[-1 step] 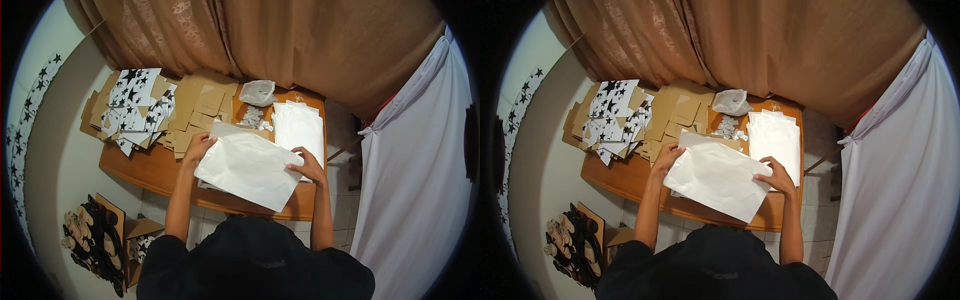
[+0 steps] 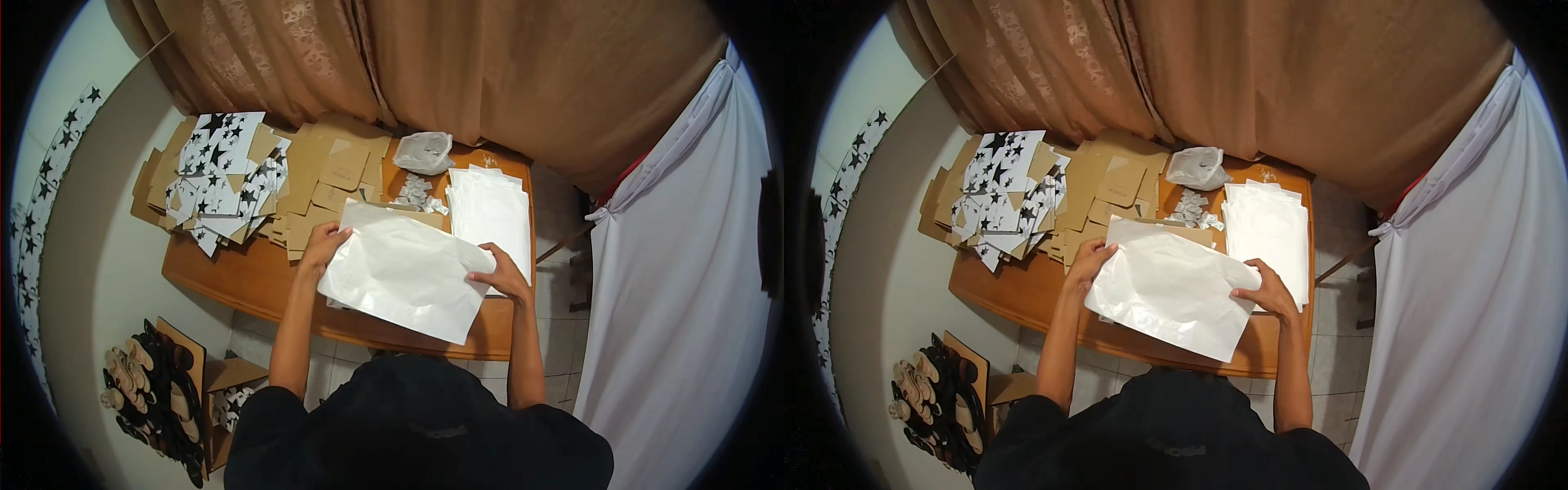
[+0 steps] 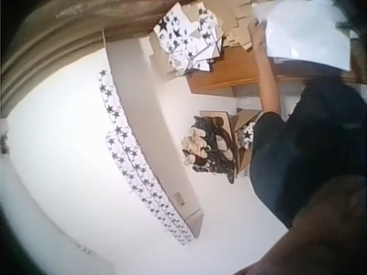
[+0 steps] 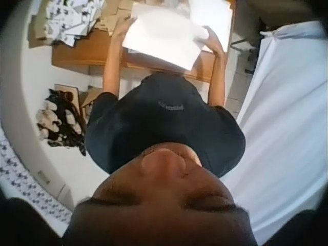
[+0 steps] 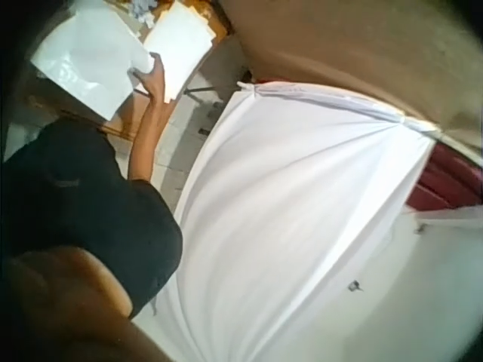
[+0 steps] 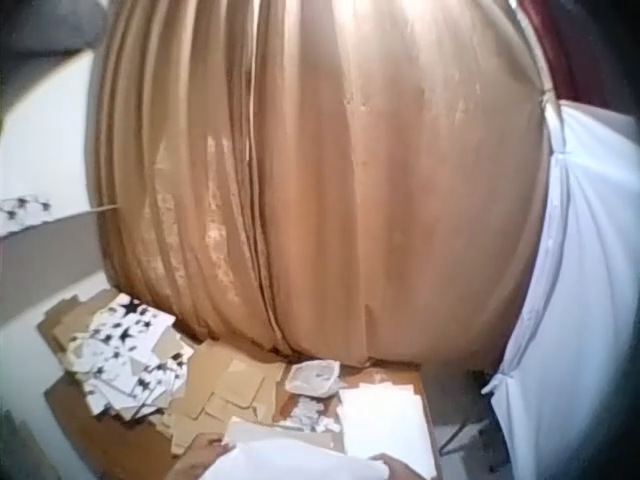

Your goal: Folding cardboard shoe boxes, inserting tissue paper and silica gel packets, and placing the finished boxes on a shelf.

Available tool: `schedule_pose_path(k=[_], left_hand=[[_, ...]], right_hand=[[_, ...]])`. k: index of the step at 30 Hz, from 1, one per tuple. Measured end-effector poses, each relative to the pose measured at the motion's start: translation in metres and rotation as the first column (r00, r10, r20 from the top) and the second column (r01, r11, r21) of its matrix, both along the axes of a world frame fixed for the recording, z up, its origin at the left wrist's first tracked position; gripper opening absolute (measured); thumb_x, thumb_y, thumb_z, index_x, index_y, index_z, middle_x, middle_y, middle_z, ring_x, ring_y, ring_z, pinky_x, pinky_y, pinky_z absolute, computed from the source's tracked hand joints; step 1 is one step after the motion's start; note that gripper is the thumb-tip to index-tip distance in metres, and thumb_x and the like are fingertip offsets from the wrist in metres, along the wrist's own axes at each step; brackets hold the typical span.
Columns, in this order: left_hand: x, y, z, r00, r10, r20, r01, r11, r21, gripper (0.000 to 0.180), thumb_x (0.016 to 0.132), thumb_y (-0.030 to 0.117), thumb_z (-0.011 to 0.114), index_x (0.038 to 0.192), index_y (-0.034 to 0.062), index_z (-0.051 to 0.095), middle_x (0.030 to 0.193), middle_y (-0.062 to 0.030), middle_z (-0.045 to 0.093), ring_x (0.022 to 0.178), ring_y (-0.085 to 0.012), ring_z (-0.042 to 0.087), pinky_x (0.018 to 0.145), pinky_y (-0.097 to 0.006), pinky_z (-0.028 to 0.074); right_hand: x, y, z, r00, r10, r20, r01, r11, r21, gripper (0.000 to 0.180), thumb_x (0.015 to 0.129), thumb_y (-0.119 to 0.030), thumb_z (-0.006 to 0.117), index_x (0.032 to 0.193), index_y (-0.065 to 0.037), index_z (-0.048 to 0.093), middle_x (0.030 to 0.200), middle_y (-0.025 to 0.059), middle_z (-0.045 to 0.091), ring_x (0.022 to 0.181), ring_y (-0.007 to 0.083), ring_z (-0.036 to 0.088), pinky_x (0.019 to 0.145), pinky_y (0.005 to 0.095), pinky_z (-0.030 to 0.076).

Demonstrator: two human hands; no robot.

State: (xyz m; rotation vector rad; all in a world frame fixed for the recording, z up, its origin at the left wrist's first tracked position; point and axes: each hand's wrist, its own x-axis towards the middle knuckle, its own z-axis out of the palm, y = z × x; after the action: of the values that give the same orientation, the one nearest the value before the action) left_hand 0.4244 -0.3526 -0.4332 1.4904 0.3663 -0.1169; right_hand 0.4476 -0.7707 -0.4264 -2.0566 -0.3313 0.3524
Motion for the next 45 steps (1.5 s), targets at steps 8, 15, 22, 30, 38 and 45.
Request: schedule_pose_path(k=[8, 15, 22, 30, 38, 45], left_hand=[[-0.048, 0.068, -0.095, 0.999, 0.01, -0.049, -0.006, 0.997, 0.08, 0.016, 0.094, 0.011, 0.071, 0.1, -0.0037, 0.069, 0.084, -0.0055, 0.07, 0.071, -0.0101, 0.062, 0.063, -0.026, 0.051], [-0.047, 0.065, -0.123, 0.996, 0.076, 0.046, -0.088, 0.927, 0.365, 0.021, 0.085, 0.015, 0.079, 0.08, -0.0006, 0.066, 0.069, -0.001, 0.062, 0.062, -0.0097, 0.053, 0.059, -0.028, 0.046], [-0.026, 0.07, -0.143, 0.988, 0.073, 0.135, -0.122, 0.907, 0.403, 0.024, 0.086, 0.019, 0.08, 0.08, -0.0004, 0.065, 0.07, -0.0001, 0.06, 0.064, -0.0097, 0.051, 0.059, -0.027, 0.045], [-0.038, 0.074, -0.134, 0.97, 0.098, 0.221, -0.197, 0.849, 0.491, 0.025, 0.089, 0.019, 0.076, 0.101, 0.0, 0.065, 0.091, -0.0112, 0.067, 0.08, -0.0224, 0.063, 0.073, -0.036, 0.052], [-0.063, 0.041, -0.088, 0.809, -0.506, 0.3, 0.03, 0.545, 0.838, 0.035, 0.088, 0.014, 0.072, 0.12, 0.0052, 0.063, 0.128, -0.016, 0.055, 0.12, -0.0357, 0.052, 0.098, -0.047, 0.044], [-0.055, 0.011, -0.103, 0.746, -0.663, -0.063, 0.24, 0.179, 0.954, 0.07, 0.074, 0.015, 0.083, 0.137, 0.0066, 0.053, 0.143, -0.022, 0.043, 0.13, -0.0378, 0.044, 0.105, -0.054, 0.036]], right_hand=[[-0.026, 0.08, -0.075, 0.875, -0.424, -0.233, 0.446, 0.894, 0.05, 0.054, 0.079, 0.0, 0.079, 0.126, 0.003, 0.053, 0.092, 0.0105, 0.07, 0.079, 0.0173, 0.066, 0.068, 0.0307, 0.054], [-0.039, 0.099, -0.121, 0.796, -0.605, 0.019, 0.604, 0.793, -0.082, 0.048, 0.078, -0.008, 0.083, 0.119, 0.0, 0.06, 0.086, 0.0083, 0.07, 0.074, 0.0153, 0.066, 0.066, 0.0306, 0.053], [-0.033, 0.11, -0.137, 0.767, -0.637, 0.071, 0.639, 0.769, 0.0, 0.048, 0.079, -0.008, 0.084, 0.119, 0.0, 0.059, 0.088, 0.0102, 0.072, 0.078, 0.0165, 0.068, 0.069, 0.031, 0.054], [-0.046, 0.128, -0.12, 0.752, -0.633, 0.185, 0.649, 0.759, -0.042, 0.057, 0.081, -0.01, 0.081, 0.13, -0.002, 0.054, 0.11, 0.018, 0.067, 0.097, 0.0271, 0.064, 0.083, 0.0386, 0.054], [-0.076, 0.184, -0.073, 0.893, -0.12, 0.433, 0.303, 0.872, -0.384, 0.053, 0.081, -0.013, 0.075, 0.129, -0.003, 0.056, 0.124, 0.0226, 0.054, 0.112, 0.0411, 0.052, 0.095, 0.0479, 0.048], [-0.075, 0.214, -0.106, 0.96, 0.032, 0.278, 0.171, 0.72, -0.672, 0.066, 0.075, -0.025, 0.083, 0.132, -0.009, 0.054, 0.122, 0.0209, 0.052, 0.111, 0.0397, 0.053, 0.087, 0.0463, 0.054]])
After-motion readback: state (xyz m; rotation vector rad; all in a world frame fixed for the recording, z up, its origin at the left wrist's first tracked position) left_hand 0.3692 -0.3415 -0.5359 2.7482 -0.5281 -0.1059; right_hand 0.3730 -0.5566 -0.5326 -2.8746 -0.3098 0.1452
